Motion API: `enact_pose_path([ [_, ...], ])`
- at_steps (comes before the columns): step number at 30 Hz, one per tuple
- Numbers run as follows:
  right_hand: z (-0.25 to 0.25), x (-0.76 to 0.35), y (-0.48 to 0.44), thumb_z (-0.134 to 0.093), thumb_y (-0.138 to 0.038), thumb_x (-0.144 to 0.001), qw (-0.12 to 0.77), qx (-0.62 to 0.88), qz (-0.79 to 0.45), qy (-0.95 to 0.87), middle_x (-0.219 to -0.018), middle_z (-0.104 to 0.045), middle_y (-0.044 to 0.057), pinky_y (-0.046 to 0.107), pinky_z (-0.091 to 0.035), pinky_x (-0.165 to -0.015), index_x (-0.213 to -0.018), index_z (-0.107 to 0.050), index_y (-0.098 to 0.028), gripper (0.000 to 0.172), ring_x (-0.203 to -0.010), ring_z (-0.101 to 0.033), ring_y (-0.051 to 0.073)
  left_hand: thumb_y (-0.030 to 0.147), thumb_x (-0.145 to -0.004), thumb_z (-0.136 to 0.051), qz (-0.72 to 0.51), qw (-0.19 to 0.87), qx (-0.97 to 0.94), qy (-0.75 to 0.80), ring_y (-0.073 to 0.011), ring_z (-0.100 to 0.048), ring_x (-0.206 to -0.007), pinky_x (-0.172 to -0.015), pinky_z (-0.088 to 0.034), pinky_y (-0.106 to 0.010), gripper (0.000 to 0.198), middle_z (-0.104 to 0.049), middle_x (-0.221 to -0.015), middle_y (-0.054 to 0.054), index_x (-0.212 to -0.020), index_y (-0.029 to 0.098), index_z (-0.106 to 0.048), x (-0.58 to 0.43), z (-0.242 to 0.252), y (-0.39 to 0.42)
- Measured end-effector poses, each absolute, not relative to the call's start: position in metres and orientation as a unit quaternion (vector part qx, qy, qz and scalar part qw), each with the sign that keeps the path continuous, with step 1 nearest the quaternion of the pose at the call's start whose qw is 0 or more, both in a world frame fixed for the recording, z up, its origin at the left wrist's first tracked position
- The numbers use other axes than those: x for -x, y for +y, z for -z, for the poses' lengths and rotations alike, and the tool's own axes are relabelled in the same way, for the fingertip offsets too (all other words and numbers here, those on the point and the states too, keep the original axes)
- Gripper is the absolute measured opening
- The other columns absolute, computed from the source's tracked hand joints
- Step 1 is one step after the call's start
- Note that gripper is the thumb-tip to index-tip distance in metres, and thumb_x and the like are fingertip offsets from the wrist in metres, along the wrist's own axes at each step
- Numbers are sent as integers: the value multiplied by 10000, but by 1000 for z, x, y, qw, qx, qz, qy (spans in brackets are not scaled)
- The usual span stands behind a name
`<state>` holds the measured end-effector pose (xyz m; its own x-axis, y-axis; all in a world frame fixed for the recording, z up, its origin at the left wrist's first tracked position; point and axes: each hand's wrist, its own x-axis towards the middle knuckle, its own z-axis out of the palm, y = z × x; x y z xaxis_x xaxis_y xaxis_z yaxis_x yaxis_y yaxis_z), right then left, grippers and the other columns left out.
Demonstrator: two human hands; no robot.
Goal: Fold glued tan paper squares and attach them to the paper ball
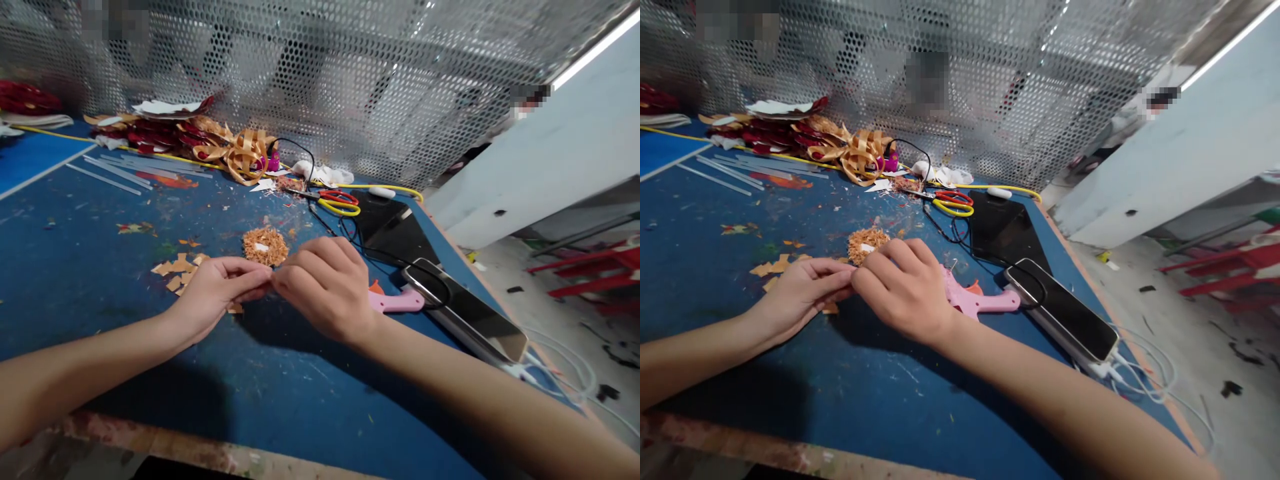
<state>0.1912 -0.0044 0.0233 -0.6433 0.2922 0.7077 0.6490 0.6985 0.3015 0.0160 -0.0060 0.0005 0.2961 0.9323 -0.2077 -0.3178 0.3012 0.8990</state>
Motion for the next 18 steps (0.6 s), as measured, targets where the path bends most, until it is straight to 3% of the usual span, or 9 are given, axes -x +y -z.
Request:
enact_pose_path([
  [3,-28,-191,-6,-567,-198,-890,344,270,268,-858,-626,-617,-12,299,-336,-632,-655,-542,-195,236,-688,-493,148,291,-605,-838,-454,653,-441,416,-73,-622,-546,-511,-494,-124,181,-697,-593,-3,-658,152,-734,-13,-7,-6],
  [5,-28,-191,-5,-583,-253,-886,377,304,200,-852,-626,-602,-4,288,-346,-615,-650,-516,-193,253,-660,-485,142,289,-598,-836,-461,630,-466,417,-74,-594,-477,-464,-477,-140,187,-676,-541,3,-631,149,-717,-12,-14,-8],
  [10,-29,-186,-4,-638,-365,-837,408,403,-221,-789,-624,-553,-33,223,-367,-545,-679,-519,-188,265,-583,-477,91,282,-605,-825,-444,610,-512,410,-76,-564,-417,-444,-478,-169,182,-649,-501,16,-602,157,-693,-12,-27,-10],
  [13,-31,-184,-5,-683,-448,-769,412,385,-404,-720,-622,-524,-44,212,-361,-509,-706,-527,-184,313,-553,-448,75,310,-603,-831,-422,626,-535,379,-93,-587,-436,-458,-496,-183,193,-661,-524,8,-619,167,-703,-7,-32,-5],
  [16,-35,-186,-5,-673,-506,-745,434,353,-471,-682,-623,-510,-44,215,-365,-501,-719,-528,-184,353,-559,-444,75,306,-643,-809,-309,679,-581,325,-116,-614,-455,-453,-497,-193,151,-689,-566,-21,-614,184,-725,9,-48,-2],
  [18,-38,-191,-4,-649,-470,-771,448,351,-460,-681,-610,-503,-43,215,-362,-494,-709,-532,-184,315,-554,-437,74,290,-696,-770,-110,722,-618,291,-161,-644,-474,-454,-510,-230,111,-713,-608,-59,-636,198,-757,25,-63,-5],
])
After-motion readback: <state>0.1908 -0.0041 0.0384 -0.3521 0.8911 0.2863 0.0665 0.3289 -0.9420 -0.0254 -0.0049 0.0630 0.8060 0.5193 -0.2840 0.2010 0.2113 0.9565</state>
